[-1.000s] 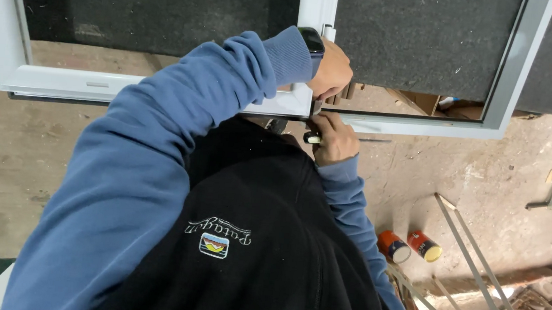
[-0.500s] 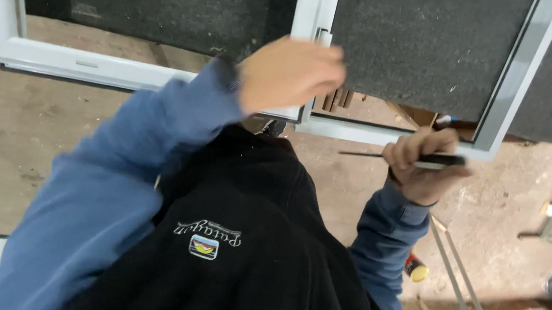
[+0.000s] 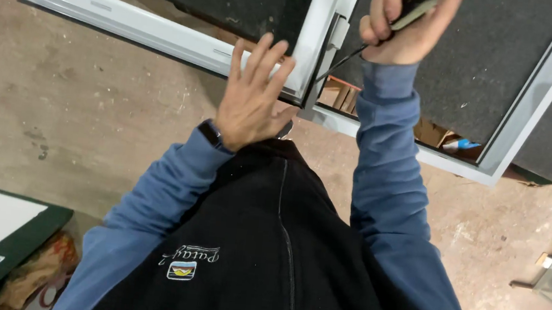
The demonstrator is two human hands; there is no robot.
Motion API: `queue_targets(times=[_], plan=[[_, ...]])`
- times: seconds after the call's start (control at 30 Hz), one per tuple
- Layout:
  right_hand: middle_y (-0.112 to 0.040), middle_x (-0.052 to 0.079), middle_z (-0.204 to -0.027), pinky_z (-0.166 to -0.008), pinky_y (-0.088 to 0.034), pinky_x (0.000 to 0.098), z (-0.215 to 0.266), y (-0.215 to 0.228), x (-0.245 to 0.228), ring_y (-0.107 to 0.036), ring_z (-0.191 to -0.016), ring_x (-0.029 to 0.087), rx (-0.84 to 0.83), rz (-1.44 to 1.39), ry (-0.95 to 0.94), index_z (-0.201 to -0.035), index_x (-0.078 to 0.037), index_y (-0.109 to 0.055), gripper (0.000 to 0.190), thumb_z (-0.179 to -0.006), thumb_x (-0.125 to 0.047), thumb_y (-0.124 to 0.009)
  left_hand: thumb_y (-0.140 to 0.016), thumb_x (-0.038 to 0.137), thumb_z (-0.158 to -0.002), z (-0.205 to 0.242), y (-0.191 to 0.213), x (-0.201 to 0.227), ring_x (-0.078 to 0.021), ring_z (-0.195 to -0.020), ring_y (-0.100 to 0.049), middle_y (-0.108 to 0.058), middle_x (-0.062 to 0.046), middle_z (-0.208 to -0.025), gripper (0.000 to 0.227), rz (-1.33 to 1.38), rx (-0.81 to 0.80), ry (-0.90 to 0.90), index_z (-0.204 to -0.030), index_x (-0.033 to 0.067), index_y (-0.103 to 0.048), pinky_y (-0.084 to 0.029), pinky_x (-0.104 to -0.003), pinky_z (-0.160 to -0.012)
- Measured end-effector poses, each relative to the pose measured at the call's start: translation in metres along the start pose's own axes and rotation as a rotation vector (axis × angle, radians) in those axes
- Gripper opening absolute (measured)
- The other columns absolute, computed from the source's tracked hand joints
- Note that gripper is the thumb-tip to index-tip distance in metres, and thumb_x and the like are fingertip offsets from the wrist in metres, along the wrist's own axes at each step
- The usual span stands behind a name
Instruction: The person assembles a white window frame by securing a black cable to the frame using a hammer and nails. They then use a screwdriver to tighten screws on the frame's locking mechanism and handle, ensuring the components are firmly attached.
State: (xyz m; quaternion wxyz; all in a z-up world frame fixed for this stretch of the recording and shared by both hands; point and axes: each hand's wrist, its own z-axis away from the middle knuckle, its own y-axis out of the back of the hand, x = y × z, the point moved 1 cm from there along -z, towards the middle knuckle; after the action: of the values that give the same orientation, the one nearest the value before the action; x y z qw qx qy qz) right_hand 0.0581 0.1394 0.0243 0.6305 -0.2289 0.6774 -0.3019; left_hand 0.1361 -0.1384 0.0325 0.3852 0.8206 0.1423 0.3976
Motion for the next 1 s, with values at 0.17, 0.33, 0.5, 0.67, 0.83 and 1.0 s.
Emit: queue_targets(times=[0.17, 0.33, 0.5, 0.67, 0.83, 1.0], plan=[[-0.039, 0.004, -0.07, -0.038, -0.019, 0.0301, -0.003, -0.003, 0.02, -0.025, -0.042, 0.013, 0.015, 0.136, 0.008, -0.102, -0.012, -0.047, 0.051, -0.104, -0.062, -0.046, -0.084, 0.04, -0.077, -0.006, -0.024, -0.003, -0.0419, -0.149, -0.027, -0.036, -0.026, -0.156, 0.095, -0.131, -0.256, 0.029, -0.152, 0.0009, -0.042, -0.011, -0.072, -0.116], [-0.039, 0.004, -0.069, -0.039, -0.018, 0.0293, -0.001, 0.002, 0.03, -0.024, -0.043, 0.012, 0.07, 0.213, 0.02, -0.101, -0.012, -0.046, 0.048, -0.109, -0.059, -0.047, -0.081, 0.041, -0.084, 0.028, -0.053, -0.027, -0.0424, -0.152, -0.029, -0.036, -0.027, -0.158, 0.082, 0.027, -0.189, -0.031, -0.153, 0.009, -0.049, -0.013, -0.068, -0.122], [-0.04, 0.004, -0.073, -0.038, -0.02, 0.03, -0.006, -0.002, 0.035, -0.025, -0.043, 0.012, 0.073, 0.222, 0.0, -0.098, -0.012, -0.045, 0.047, -0.107, -0.058, -0.045, -0.067, 0.028, -0.102, 0.043, -0.063, -0.031, -0.0314, -0.156, -0.03, -0.041, -0.005, -0.161, 0.026, -0.217, 0.058, -0.338, -0.129, 0.0286, -0.071, -0.009, -0.063, -0.127], [-0.039, 0.005, -0.068, -0.038, -0.02, 0.0299, -0.02, -0.016, 0.048, -0.025, -0.042, 0.012, 0.12, 0.322, -0.057, -0.093, -0.011, -0.044, 0.044, -0.11, -0.051, -0.045, -0.062, 0.03, -0.103, 0.043, -0.077, -0.031, -0.0325, -0.156, -0.031, -0.043, -0.005, -0.163, 0.026, -0.264, 0.073, -0.267, -0.126, 0.0284, -0.074, -0.009, -0.061, -0.126], [-0.036, 0.003, -0.056, -0.034, -0.021, 0.0316, -0.044, 0.024, 0.083, -0.032, -0.039, 0.014, 0.217, 0.509, 0.028, -0.08, -0.008, -0.043, 0.043, -0.112, -0.036, -0.051, -0.063, 0.031, -0.106, 0.043, -0.085, -0.031, -0.0318, -0.155, -0.034, -0.046, -0.005, -0.162, 0.018, -0.271, 0.098, -0.271, -0.119, 0.0279, -0.075, -0.01, -0.059, -0.127], [-0.037, 0.001, -0.054, -0.035, -0.023, 0.0304, -0.056, 0.035, 0.094, -0.035, -0.039, 0.012, 0.19, 0.564, 0.008, -0.078, -0.009, -0.041, 0.041, -0.112, -0.028, -0.053, -0.066, 0.029, -0.103, 0.04, -0.081, -0.031, -0.0325, -0.152, -0.037, -0.048, -0.006, -0.16, 0.015, -0.266, 0.118, -0.269, -0.114, 0.0256, -0.076, -0.012, -0.056, -0.125]])
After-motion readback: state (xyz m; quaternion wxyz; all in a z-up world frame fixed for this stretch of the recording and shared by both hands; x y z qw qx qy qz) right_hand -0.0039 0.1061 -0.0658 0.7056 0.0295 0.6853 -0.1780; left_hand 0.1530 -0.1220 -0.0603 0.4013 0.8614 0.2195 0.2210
